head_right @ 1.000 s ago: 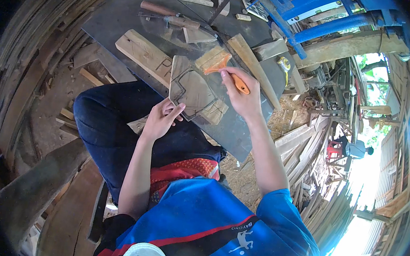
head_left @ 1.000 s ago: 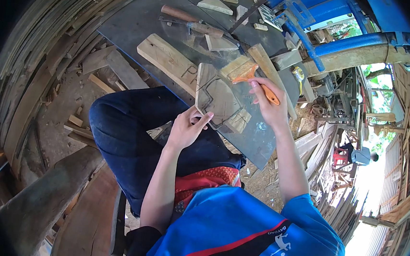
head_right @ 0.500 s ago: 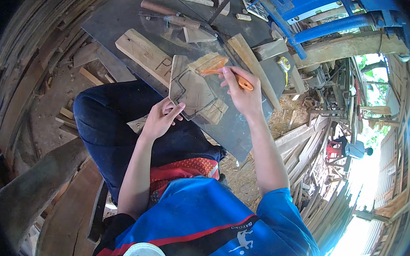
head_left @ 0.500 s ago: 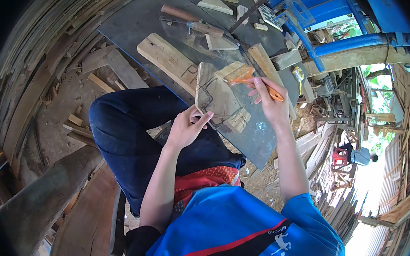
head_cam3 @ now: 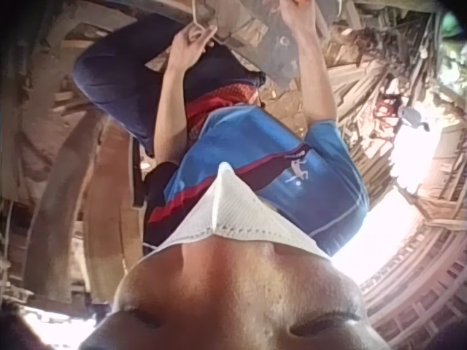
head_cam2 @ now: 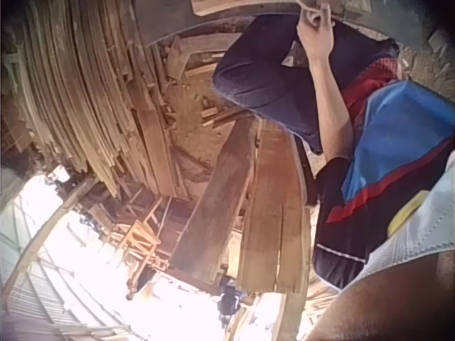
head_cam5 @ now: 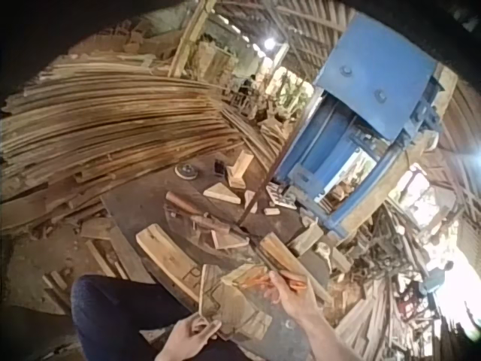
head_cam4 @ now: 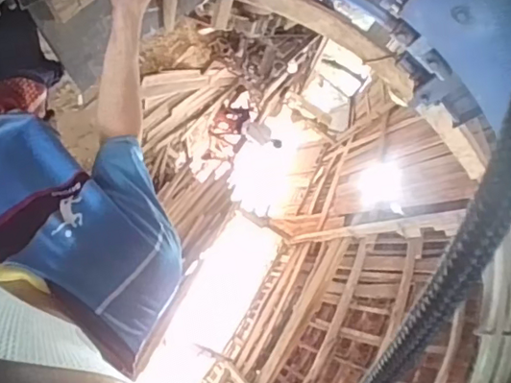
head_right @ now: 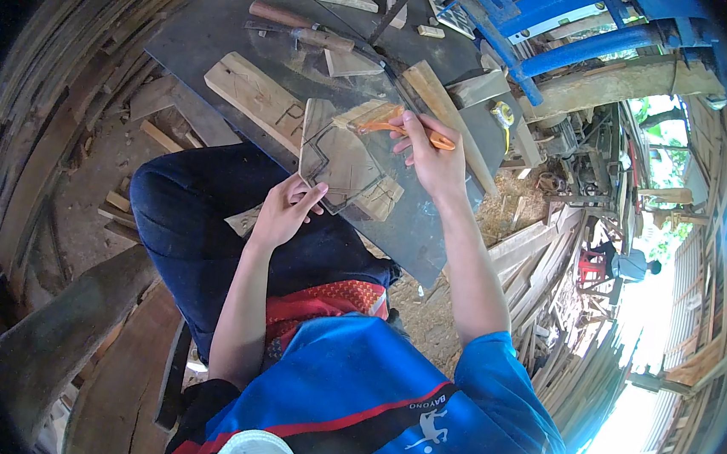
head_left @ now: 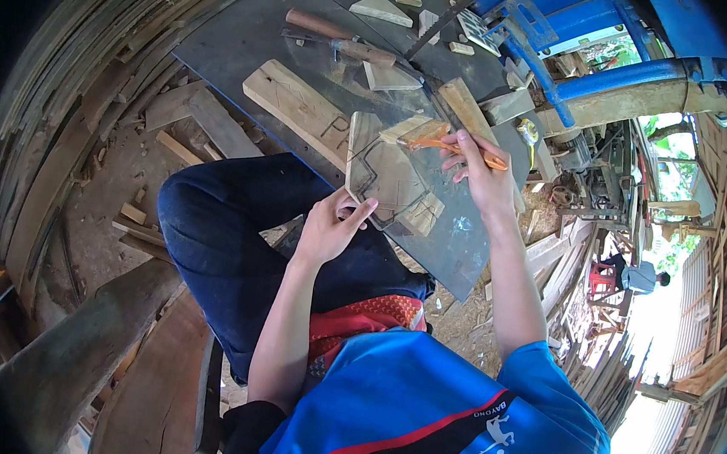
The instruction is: The person carves letters into a small wooden piece using a chisel and hammer, then brushes away the wood shavings. The carving is done by hand on a workbench in a workshop.
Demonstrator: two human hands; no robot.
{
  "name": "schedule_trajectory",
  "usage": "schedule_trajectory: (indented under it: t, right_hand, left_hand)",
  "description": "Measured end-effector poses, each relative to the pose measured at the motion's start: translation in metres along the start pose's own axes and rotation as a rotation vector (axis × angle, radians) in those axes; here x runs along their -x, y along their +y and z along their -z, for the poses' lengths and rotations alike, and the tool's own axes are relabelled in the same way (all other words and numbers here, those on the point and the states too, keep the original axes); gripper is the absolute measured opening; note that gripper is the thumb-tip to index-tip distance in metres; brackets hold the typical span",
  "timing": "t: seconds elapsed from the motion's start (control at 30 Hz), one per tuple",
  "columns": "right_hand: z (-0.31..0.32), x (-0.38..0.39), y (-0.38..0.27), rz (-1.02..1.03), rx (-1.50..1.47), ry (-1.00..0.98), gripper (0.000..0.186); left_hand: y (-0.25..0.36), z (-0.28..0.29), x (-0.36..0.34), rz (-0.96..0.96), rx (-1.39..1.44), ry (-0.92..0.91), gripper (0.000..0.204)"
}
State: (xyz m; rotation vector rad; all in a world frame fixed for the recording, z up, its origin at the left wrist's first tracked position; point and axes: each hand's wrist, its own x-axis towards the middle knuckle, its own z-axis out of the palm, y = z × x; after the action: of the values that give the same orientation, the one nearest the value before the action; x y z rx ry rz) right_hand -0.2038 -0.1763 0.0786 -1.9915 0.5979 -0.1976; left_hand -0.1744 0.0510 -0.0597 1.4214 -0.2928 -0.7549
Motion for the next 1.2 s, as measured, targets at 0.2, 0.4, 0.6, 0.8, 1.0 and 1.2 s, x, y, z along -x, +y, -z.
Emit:
schedule_trajectory:
  t: [0.2, 0.4, 0.6, 0.8, 1.0, 1.2]
  right_hand:
    - [-0.002, -0.001, -0.001, 0.029, 0.085, 0.042, 0.037]
    - [0.001, 0.002, 0.001, 0.042, -0.019, 0.02, 0.031]
    - [-0.003, 0.002, -0.002, 0.022, 0.034, 0.025, 0.036]
    - [-0.004, -0.001, 0.0, 0.032, 0.045, 0.052, 0.034]
    - [-0.003, 0.001, 0.001, 0.03, -0.018, 0.023, 0.034]
    - [-0.005, -0.006, 0.011, 0.043, 0.102, 0.093, 0.033]
  left_hand:
    - [-0.004, 0.0, -0.001, 0.0, 0.014, 0.002, 0.048]
    - [-0.002, 0.0, -0.001, 0.004, 0.016, 0.006, 0.047]
    - [-0.005, -0.001, -0.002, 0.008, 0.004, 0.0, 0.048]
    - [-0.006, 0.002, -0.003, 0.03, -0.02, -0.064, 0.051]
    - [-0.004, 0.003, -0.002, 0.025, -0.001, -0.066, 0.05]
    - [-0.007, 0.002, -0.002, 0.024, -0.002, -0.064, 0.05]
